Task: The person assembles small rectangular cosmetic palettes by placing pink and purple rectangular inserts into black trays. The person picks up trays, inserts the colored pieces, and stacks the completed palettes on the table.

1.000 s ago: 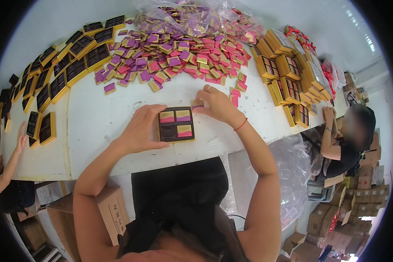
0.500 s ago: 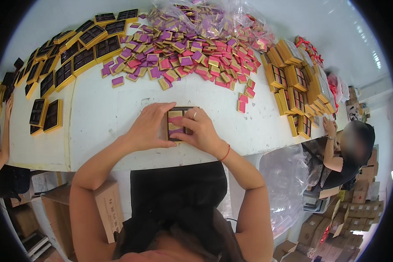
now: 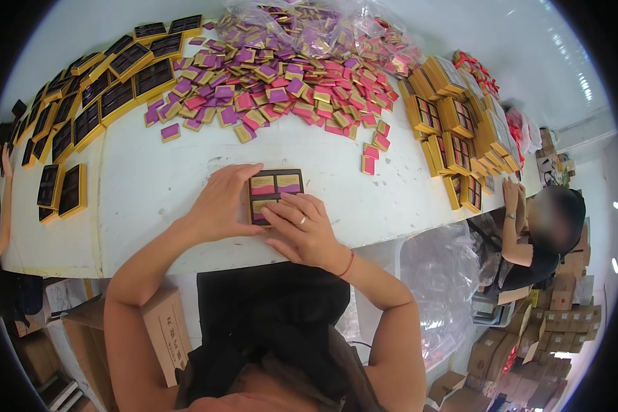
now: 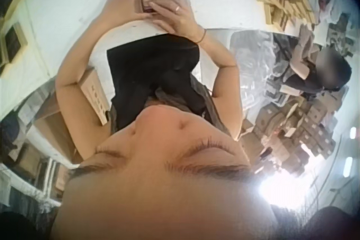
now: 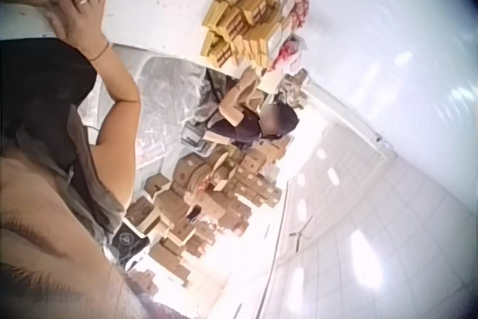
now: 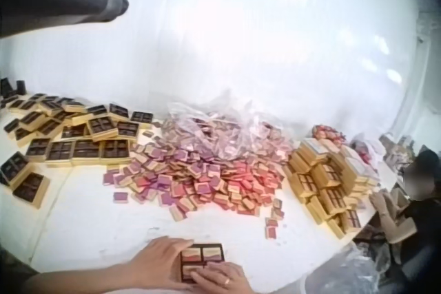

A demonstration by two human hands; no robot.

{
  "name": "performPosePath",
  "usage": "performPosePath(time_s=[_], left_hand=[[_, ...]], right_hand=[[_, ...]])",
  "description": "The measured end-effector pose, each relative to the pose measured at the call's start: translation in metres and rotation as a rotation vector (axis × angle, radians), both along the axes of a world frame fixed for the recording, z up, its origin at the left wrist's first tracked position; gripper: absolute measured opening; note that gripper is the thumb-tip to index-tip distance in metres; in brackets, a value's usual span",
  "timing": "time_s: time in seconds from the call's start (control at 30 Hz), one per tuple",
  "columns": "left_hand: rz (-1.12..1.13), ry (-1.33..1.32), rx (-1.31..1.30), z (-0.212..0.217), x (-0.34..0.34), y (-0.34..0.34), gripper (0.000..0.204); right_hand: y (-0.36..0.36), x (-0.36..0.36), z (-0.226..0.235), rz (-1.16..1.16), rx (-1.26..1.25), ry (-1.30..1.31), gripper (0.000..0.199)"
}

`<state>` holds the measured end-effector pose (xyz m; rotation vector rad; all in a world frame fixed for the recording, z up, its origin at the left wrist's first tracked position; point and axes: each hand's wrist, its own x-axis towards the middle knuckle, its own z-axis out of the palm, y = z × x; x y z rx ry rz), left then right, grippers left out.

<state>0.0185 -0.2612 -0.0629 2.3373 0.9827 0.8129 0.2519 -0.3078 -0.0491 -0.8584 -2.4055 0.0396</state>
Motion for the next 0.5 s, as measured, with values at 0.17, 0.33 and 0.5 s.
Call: performPosePath(time_s=[0.17, 0.33, 0.5], left_hand=[[-0.005, 0.041, -0.028, 0.008, -0.001, 0.001, 0.095], [-0.048, 0.125, -0.020, 0.015, 0.001, 0.002, 0.084], [-0.168, 0.147, -0.052, 0.022, -0.011, 0.006, 0.077]], right_hand=[[-0.001, -0.001, -0.008, 0.009, -0.088, 0.000, 0.056], [0.014, -0.002, 0.005, 0.013, -0.197, 0.149, 0.086], [0.025, 0.008, 0.002, -0.023, -0.240, -0.002, 0.091]])
